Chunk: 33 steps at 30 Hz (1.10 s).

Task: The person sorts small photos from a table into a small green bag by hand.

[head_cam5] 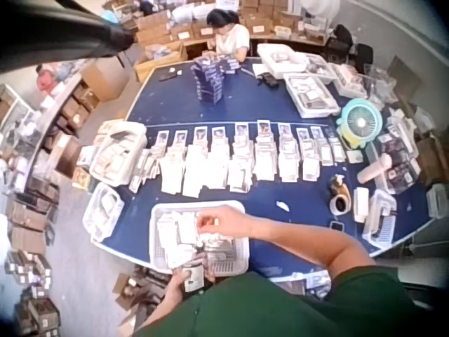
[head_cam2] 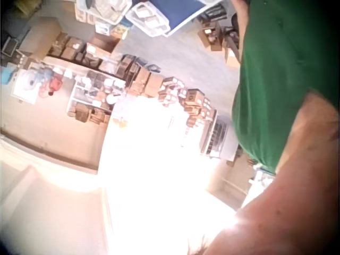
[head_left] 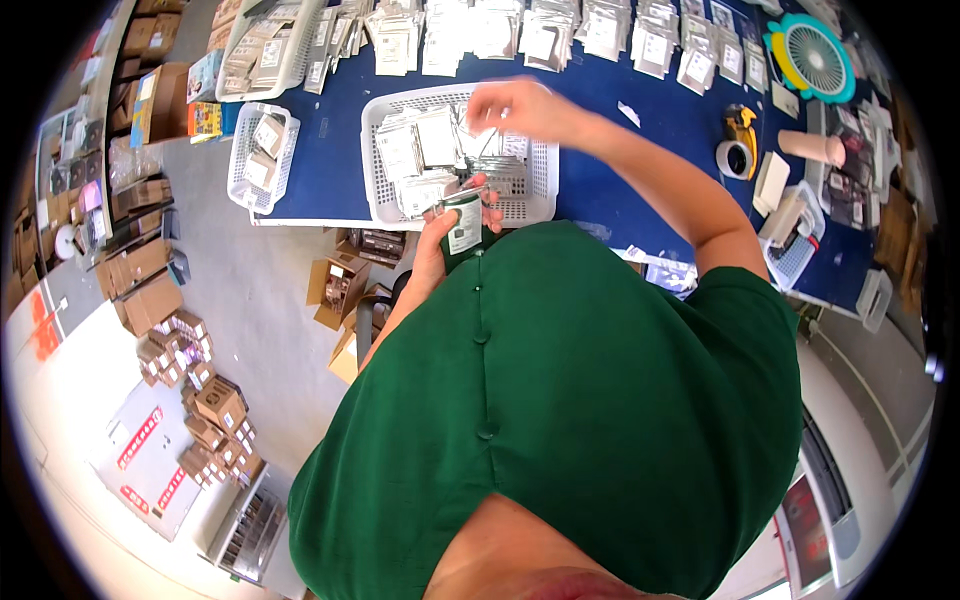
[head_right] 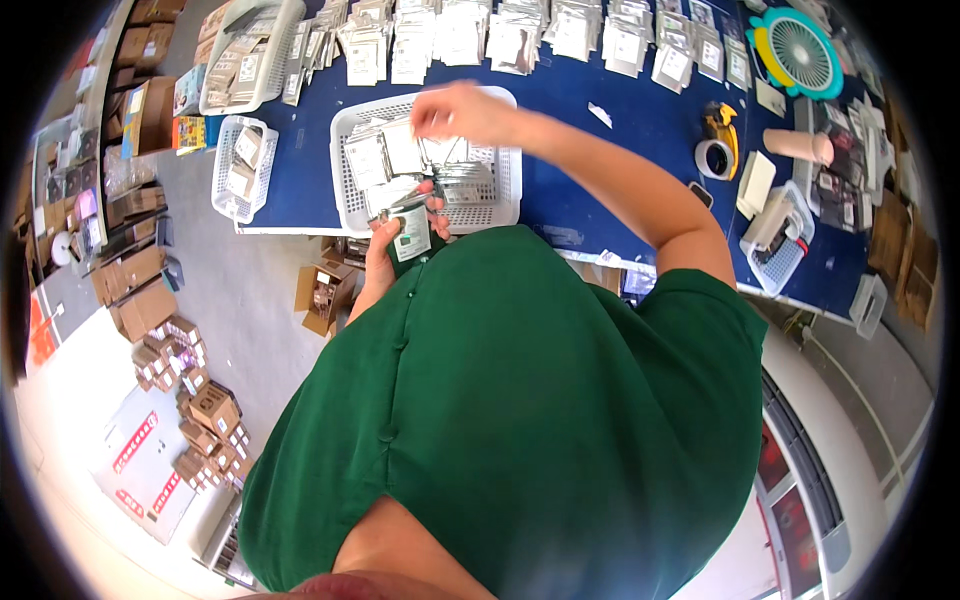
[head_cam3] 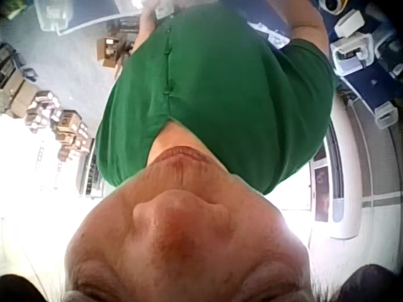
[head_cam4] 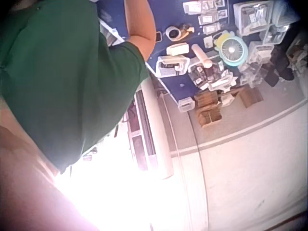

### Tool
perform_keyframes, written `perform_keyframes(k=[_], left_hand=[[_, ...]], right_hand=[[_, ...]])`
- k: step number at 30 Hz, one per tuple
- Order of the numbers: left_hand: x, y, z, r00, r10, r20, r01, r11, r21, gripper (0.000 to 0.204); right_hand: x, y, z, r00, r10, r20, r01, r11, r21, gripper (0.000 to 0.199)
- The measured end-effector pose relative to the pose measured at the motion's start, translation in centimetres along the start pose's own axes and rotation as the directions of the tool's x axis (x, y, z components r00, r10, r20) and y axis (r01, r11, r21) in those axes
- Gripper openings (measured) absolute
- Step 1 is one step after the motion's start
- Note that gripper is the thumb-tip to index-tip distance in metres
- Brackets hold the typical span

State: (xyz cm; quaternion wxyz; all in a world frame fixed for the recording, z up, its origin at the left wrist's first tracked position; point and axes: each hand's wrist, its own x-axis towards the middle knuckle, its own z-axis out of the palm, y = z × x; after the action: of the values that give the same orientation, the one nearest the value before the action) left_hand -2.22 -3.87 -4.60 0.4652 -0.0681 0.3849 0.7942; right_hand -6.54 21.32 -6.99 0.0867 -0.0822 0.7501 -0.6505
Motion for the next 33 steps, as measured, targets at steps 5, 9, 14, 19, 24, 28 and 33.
perform_keyframes(k=[5, 9, 14, 19, 24, 28, 33], left_hand=[[-1.7, 0.9, -1.1, 0.993, -0.102, 0.065, 0.089, 0.981, 0.171, 0.055], [-3.1, 1.5, -2.9, 0.975, -0.129, 0.179, 0.088, 0.972, 0.216, 0.058], [-4.9, 2.7, -3.5, 0.945, -0.219, 0.243, 0.191, 0.972, 0.135, 0.069], [-5.9, 3.8, -3.5, 0.927, -0.252, 0.280, 0.161, 0.937, 0.308, 0.073], [-5.5, 4.0, -2.9, 0.914, -0.238, 0.329, 0.157, 0.954, 0.255, 0.067], [-4.9, 3.5, -3.1, 0.920, -0.253, 0.298, 0.180, 0.951, 0.251, 0.079], [-3.7, 2.5, -2.1, 0.917, -0.243, 0.317, 0.181, 0.960, 0.212, 0.085]], right_hand=[[-5.0, -6.1, 5.3, 0.992, 0.045, 0.119, -0.044, 0.999, -0.007, 0.014], [-6.0, -7.3, 7.5, 0.993, 0.058, 0.104, -0.051, 0.996, -0.067, 0.013], [-6.9, -8.9, 9.2, 0.978, 0.179, 0.107, -0.183, 0.983, 0.029, 0.011], [-7.0, -10.9, 10.1, 0.985, 0.061, 0.162, 0.005, 0.925, -0.380, 0.010], [-6.7, -10.8, 9.5, 0.989, -0.087, 0.124, 0.135, 0.875, -0.465, 0.013], [-6.7, -11.4, 5.8, 0.997, -0.072, -0.020, 0.065, 0.973, -0.223, 0.011], [-6.8, -10.2, 3.5, 0.998, 0.004, -0.068, -0.011, 0.994, -0.104, 0.009]])
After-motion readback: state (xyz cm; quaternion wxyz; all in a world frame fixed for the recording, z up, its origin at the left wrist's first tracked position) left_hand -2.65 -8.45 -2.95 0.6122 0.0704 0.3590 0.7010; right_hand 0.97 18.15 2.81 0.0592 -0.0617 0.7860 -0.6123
